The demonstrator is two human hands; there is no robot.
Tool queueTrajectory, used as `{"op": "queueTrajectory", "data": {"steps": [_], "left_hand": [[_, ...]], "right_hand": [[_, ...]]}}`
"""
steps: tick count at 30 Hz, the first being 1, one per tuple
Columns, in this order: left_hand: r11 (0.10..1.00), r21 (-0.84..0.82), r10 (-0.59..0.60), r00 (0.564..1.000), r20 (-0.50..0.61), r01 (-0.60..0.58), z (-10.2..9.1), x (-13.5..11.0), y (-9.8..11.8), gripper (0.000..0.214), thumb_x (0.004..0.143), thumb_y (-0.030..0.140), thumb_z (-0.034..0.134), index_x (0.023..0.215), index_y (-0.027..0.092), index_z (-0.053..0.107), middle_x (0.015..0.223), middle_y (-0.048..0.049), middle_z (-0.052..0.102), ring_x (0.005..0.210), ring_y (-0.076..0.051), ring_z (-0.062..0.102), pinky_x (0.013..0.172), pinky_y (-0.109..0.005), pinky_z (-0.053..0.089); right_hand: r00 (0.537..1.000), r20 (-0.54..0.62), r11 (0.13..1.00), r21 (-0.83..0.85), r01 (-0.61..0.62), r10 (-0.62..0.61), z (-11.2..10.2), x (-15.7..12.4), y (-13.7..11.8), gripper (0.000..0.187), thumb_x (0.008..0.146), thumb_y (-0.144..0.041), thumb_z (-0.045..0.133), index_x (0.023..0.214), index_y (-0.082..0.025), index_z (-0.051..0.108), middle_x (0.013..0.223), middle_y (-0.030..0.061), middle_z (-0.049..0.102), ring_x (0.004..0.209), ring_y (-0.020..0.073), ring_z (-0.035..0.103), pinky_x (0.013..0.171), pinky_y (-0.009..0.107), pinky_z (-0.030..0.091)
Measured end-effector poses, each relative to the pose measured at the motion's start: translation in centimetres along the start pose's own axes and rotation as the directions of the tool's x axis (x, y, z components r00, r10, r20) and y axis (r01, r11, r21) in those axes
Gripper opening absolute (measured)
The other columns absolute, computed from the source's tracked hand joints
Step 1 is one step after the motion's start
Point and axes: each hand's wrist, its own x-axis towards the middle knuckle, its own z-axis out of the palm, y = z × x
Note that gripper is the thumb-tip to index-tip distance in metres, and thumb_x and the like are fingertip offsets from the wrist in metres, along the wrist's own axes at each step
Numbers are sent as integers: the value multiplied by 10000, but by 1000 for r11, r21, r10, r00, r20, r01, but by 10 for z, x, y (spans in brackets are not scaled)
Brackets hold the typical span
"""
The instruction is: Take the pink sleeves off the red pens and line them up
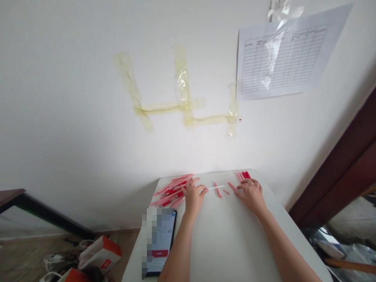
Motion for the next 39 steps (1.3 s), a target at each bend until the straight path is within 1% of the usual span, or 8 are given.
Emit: {"op": "queueTrajectory", "data": {"steps": [3,6,9,11,14,17,26,39], "left_hand": [[1000,-14,0,1000,-21,0,0,1,1,54,822,277,743,832,305,788,1383,-40,622,1413,-368,387,1140,-754,185],[1000,-22,-2,1000,-30,1,-1,1,1,53,811,266,755,827,304,788,1377,-40,626,1412,-372,392,1137,-760,185],[999,-33,-15,999,-37,13,-2,1,1,47,807,265,760,817,303,786,1368,-37,630,1408,-365,398,1136,-762,188],[999,-42,-22,999,-45,20,-3,1,0,45,804,263,763,810,302,784,1364,-35,629,1408,-361,400,1137,-763,184],[998,-57,-35,998,-52,32,-6,2,0,56,798,254,767,817,305,781,1369,-36,621,1414,-363,393,1130,-777,173],[997,-64,-46,998,-53,43,-8,2,-1,62,792,249,770,820,304,779,1377,-38,613,1418,-362,390,1133,-782,160],[997,-65,-53,996,-74,48,-8,3,-2,76,769,242,796,811,303,782,1366,-35,625,1403,-348,413,1143,-761,175],[997,-62,-44,997,-64,40,-5,2,-2,83,773,241,793,805,317,779,1388,-15,611,1433,-354,377,1143,-785,122]], "right_hand": [[999,-29,1000,-5,14,-14,2,0,-1,255,861,-516,645,793,-295,753,1086,108,659,1189,370,470,999,642,382],[1000,-12,1000,28,5,-5,2,1,-2,223,867,-459,644,758,-295,751,1087,98,663,1206,371,461,1012,646,361],[999,1,998,59,-32,32,1,3,-1,214,888,-426,611,816,-289,759,1118,98,664,1209,377,456,983,637,377],[998,-27,994,101,-47,50,0,6,1,251,906,-449,583,876,-277,762,1129,109,663,1196,373,469,959,603,403],[994,-92,981,193,-31,50,-1,10,6,338,925,-511,553,931,-247,764,1097,130,665,1150,343,515,962,556,420],[993,-113,969,246,-11,40,-3,13,8,376,924,-552,553,960,-246,769,1098,136,663,1141,333,524,973,535,426],[997,-76,960,276,38,-17,-6,13,8,363,915,-594,560,961,-297,764,1158,101,640,1188,322,495,990,524,446],[998,-42,964,259,62,-53,-2,12,7,300,926,-554,564,972,-327,755,1196,87,628,1217,333,483,988,545,468]]}}
